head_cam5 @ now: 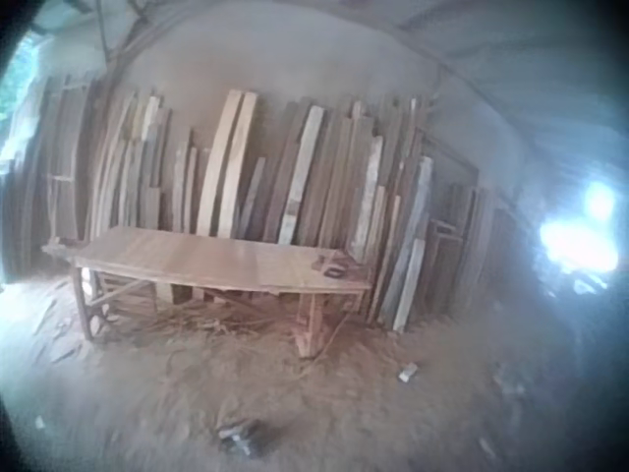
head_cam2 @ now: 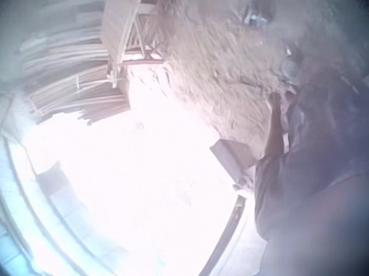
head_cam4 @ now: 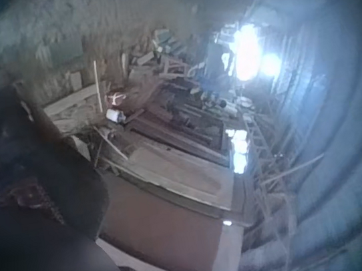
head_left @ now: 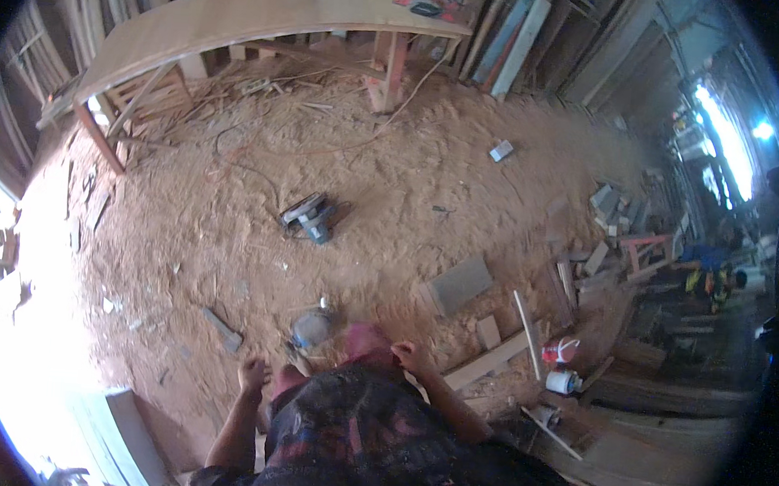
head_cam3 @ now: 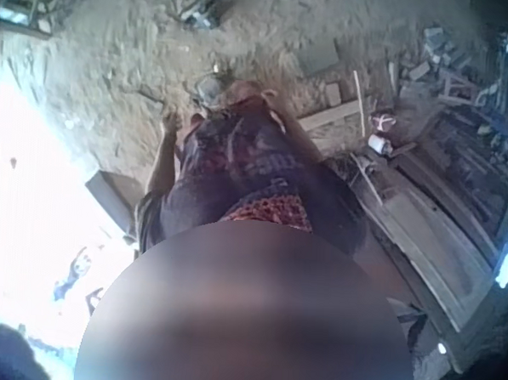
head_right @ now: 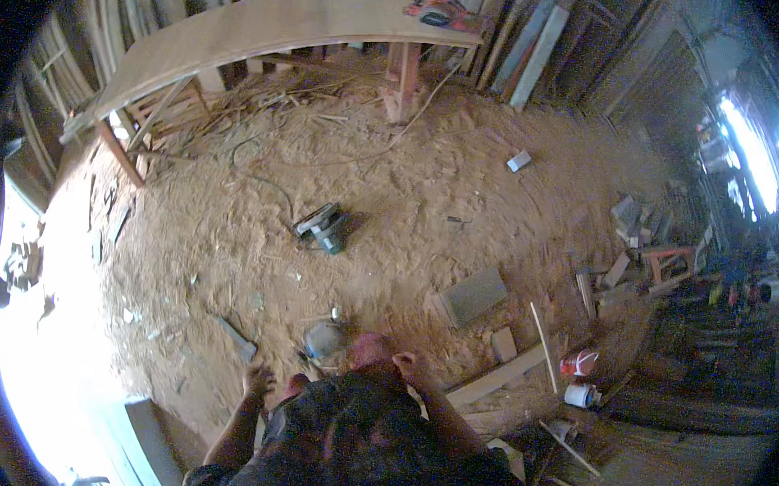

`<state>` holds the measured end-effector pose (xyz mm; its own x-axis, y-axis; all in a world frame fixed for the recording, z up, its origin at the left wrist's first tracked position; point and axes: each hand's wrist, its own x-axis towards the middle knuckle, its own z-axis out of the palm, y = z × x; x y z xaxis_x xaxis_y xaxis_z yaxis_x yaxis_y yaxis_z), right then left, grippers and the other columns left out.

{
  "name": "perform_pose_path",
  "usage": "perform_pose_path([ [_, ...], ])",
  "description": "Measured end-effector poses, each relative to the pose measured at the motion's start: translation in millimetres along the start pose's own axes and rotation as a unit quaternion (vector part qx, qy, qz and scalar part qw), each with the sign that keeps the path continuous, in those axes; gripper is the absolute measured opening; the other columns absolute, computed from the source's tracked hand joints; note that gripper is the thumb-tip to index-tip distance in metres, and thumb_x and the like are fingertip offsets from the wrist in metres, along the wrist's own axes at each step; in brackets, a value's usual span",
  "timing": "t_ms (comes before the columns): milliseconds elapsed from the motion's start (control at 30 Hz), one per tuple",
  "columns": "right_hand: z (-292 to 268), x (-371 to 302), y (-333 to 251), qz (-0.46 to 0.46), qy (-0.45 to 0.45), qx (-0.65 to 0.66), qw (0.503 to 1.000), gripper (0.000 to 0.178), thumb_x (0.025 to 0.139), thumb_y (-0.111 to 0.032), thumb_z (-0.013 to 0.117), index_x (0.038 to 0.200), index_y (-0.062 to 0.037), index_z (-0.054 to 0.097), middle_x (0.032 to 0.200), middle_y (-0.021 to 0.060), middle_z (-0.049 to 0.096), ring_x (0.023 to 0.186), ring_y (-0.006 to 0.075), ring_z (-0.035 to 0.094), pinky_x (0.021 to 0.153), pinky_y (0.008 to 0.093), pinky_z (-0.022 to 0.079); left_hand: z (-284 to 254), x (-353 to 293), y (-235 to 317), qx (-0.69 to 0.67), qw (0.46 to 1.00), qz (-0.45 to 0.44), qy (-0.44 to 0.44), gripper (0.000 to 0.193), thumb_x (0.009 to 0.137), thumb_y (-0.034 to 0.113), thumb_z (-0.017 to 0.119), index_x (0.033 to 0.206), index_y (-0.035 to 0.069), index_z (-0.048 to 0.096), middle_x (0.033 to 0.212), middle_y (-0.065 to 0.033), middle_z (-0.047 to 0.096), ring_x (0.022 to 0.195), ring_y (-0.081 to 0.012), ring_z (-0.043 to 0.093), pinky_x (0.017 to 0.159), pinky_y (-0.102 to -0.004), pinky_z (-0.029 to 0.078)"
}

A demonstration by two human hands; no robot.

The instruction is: The person uses a handheld electric sander to smooth the surface of a large wooden plank. They move the sander back and forth across the plank, generating sawdust, and briefly reposition the plank during the process.

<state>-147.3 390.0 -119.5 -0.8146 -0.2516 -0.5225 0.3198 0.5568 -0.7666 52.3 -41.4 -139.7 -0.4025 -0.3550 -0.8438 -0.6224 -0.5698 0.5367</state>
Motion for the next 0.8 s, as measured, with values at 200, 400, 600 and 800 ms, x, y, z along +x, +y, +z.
perform_pose_path([
  [200, -14.3, 60.4, 104.8, 0.051, -0.016, -0.083, 0.995, 0.04, 0.093, -0.042, 0.071, 0.105, -0.0047, 0.079, 0.096, 0.0129, 0.077, 0.087, 0.0215, 0.072, 0.079, 0.0384, 0.056, -5.6, 23.1, -53.8, 0.013, 0.99, -0.1, 0.1, 0.024, 0.097, 0.021, 0.067, 0.115, 0.005, 0.067, 0.094, -0.0119, 0.071, 0.077, -0.0251, 0.071, 0.06, -0.0388, 0.057],
  [400, -132.5, 165.0, 133.4, 0.072, -0.111, 0.317, 0.939, 0.033, 0.095, -0.038, 0.069, 0.104, -0.0073, 0.075, 0.093, 0.0082, 0.075, 0.083, 0.0222, 0.071, 0.072, 0.0375, 0.057, 116.3, 83.4, 0.4, 0.043, 0.998, 0.047, 0.005, 0.029, 0.094, 0.024, 0.069, 0.118, 0.007, 0.067, 0.103, -0.0114, 0.071, 0.083, -0.0281, 0.071, 0.067, -0.0444, 0.057],
  [600, -307.9, 234.3, 131.9, 0.125, 0.078, 0.232, 0.961, 0.023, 0.095, -0.034, 0.071, 0.093, -0.0119, 0.069, 0.081, 0.0032, 0.067, 0.071, 0.0149, 0.065, 0.06, 0.0325, 0.051, 368.6, 121.7, 132.1, -0.026, 0.993, 0.088, -0.074, 0.025, 0.099, 0.027, 0.07, 0.114, 0.008, 0.069, 0.105, -0.0104, 0.073, 0.088, -0.0258, 0.073, 0.072, -0.0404, 0.058],
  [800, -377.6, 281.5, 144.5, 0.167, 0.197, 0.246, 0.934, 0.028, 0.097, -0.039, 0.068, 0.083, -0.0147, 0.067, 0.08, 0.0019, 0.066, 0.067, 0.0143, 0.06, 0.058, 0.035, 0.049, 479.9, 133.2, 239.4, 0.076, 0.972, 0.128, -0.184, 0.023, 0.1, 0.027, 0.07, 0.114, 0.009, 0.069, 0.104, -0.0081, 0.074, 0.084, -0.0224, 0.072, 0.072, -0.0392, 0.059],
])
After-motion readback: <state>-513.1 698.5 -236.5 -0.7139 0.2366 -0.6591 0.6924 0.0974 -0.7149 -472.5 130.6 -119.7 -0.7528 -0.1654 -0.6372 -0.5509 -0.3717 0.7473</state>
